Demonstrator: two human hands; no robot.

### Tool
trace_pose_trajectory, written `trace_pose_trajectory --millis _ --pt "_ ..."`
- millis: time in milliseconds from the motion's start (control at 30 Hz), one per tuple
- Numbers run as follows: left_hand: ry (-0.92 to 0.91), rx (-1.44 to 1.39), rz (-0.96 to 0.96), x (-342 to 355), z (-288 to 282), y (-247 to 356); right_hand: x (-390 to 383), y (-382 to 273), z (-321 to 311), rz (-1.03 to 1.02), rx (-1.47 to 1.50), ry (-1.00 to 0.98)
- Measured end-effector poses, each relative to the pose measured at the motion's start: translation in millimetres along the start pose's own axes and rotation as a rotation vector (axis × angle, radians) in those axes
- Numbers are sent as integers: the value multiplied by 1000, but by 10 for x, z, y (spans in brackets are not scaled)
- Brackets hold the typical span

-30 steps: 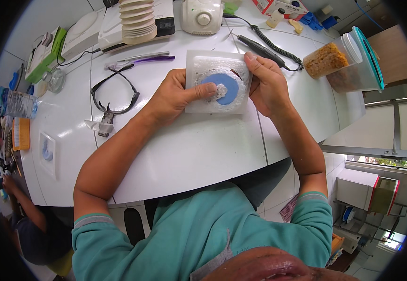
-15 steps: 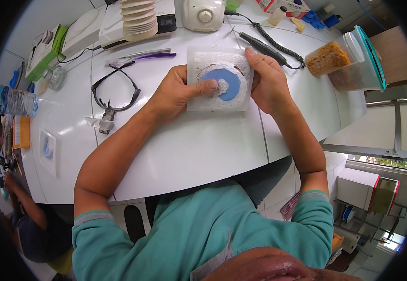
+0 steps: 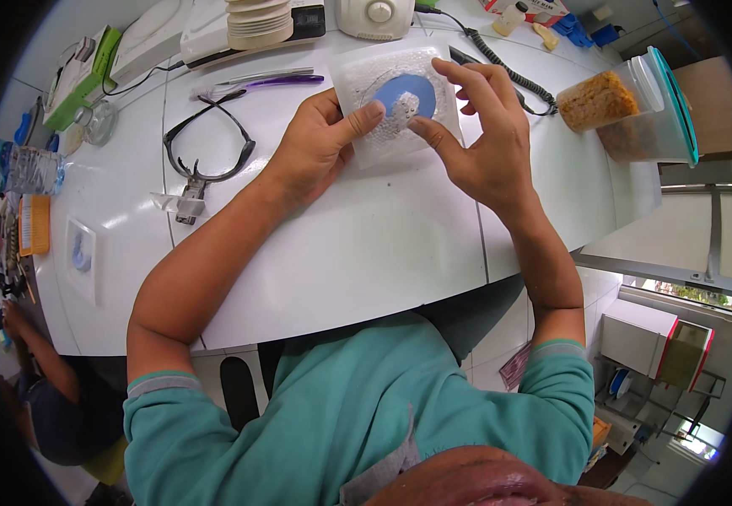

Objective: The person trims a dental cast using a hand-held rotary grinding tool, smoothing the edges of the white plaster model that contains blue material.

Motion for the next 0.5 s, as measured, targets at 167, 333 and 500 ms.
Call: trace_pose_trajectory --millis 167,333,500 --pt "-72 -5 -13 19 -4 -37 -33 95 98 121 29 -157" --pt "-113 25 -30 39 -16 -78 -22 127 133 136 40 -172" --pt "-99 52 3 33 -15 -75 -19 144 131 116 51 -169"
Point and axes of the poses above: each hand's wrist, its own x-axis towards the middle knuckle, its own z-axis out of the palm, y = z × x, the point moved 4 cm from there along x, towards the middle knuckle, and after that the axes turned 3 degrees about -y, right-handed, at the moved point
